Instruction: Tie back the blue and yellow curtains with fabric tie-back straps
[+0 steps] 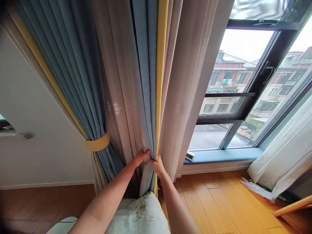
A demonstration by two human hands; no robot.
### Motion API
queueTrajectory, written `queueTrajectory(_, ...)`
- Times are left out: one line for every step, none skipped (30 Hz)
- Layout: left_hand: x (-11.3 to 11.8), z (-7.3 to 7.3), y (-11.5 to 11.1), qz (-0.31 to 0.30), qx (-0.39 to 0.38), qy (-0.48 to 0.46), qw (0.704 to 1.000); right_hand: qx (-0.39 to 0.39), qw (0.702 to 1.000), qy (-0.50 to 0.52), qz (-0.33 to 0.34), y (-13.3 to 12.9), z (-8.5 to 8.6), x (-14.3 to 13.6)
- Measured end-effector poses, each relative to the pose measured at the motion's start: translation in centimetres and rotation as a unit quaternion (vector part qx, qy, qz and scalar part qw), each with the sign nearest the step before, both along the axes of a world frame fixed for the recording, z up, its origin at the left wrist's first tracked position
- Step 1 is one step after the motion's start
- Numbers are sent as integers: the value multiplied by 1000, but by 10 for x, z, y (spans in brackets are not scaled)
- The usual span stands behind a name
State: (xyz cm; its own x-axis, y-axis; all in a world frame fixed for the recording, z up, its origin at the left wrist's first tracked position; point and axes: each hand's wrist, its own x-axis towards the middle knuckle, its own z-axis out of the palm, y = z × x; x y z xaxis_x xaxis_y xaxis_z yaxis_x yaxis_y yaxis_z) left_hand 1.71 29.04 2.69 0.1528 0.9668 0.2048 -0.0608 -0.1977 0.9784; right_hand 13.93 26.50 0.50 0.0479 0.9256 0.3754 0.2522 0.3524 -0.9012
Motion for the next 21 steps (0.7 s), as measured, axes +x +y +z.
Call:
queueTrajectory(-2, 1, 0, -8, 0, 5, 1000, 29, 999, -6, -28, 0, 0, -2)
queueTrajectory(-3, 2, 1, -19, 2, 5, 1000, 57, 997, -13, -56, -1, 0, -4)
queueTrajectory(-5, 3, 1, -28, 5, 6, 1000, 80, 994, -21, -78, -2, 1, -5)
queueTrajectory(-7, 4, 2, -27, 7, 8, 1000, 93, 991, -27, -88, -3, 1, -6)
queueTrajectory(-9, 5, 2, -26, 9, 11, 1000, 95, 992, -32, -82, -4, 2, -7)
queueTrajectory(-10, 5, 3, -27, 11, 14, 999, 92, 993, -39, -67, -6, 3, -7)
queueTrajectory(-11, 6, 3, -26, 14, 17, 999, 84, 994, -53, -48, -7, 5, -7)
queueTrajectory(-11, 6, 4, -23, 16, 20, 999, 72, 994, -71, -37, -8, 5, -6)
queueTrajectory(-10, 5, 3, -20, 18, 21, 999, 58, 993, -93, -37, -9, 6, -6)
queueTrajectory(-9, 5, 3, -14, 26, 20, 999, 47, 991, -116, -51, -9, 6, -7)
queueTrajectory(-7, 3, 1, 1, 43, 17, 999, 41, 987, -138, -76, -9, 5, -8)
queueTrajectory(-4, 1, -2, 28, 67, 14, 997, 41, 981, -157, -107, -9, 4, -9)
queueTrajectory(-1, -1, -7, 64, 97, 15, 993, 47, 974, -173, -137, -8, 2, -10)
queueTrajectory(4, -4, -12, 108, 126, 22, 986, 57, 968, -186, -161, -7, -1, -11)
queueTrajectory(8, -7, -18, 149, 152, 37, 976, 69, 962, -197, -178, -5, -4, -12)
queueTrajectory(13, -10, -25, 181, 172, 57, 967, 82, 957, -206, -190, -3, -7, -12)
queueTrajectory(19, -13, -32, 197, 185, 81, 959, 95, 953, -210, -197, -1, -11, -12)
queueTrajectory(25, -14, -38, 200, 194, 104, 955, 109, 952, -210, -196, 1, -14, -12)
queueTrajectory(31, -15, -42, 202, 197, 124, 951, 124, 952, -205, -190, 3, -17, -12)
queueTrajectory(38, -14, -46, 206, 194, 138, 949, 136, 954, -197, -178, 4, -20, -12)
queueTrajectory(43, -13, -48, 215, 183, 150, 948, 147, 958, -187, -163, 5, -22, -12)
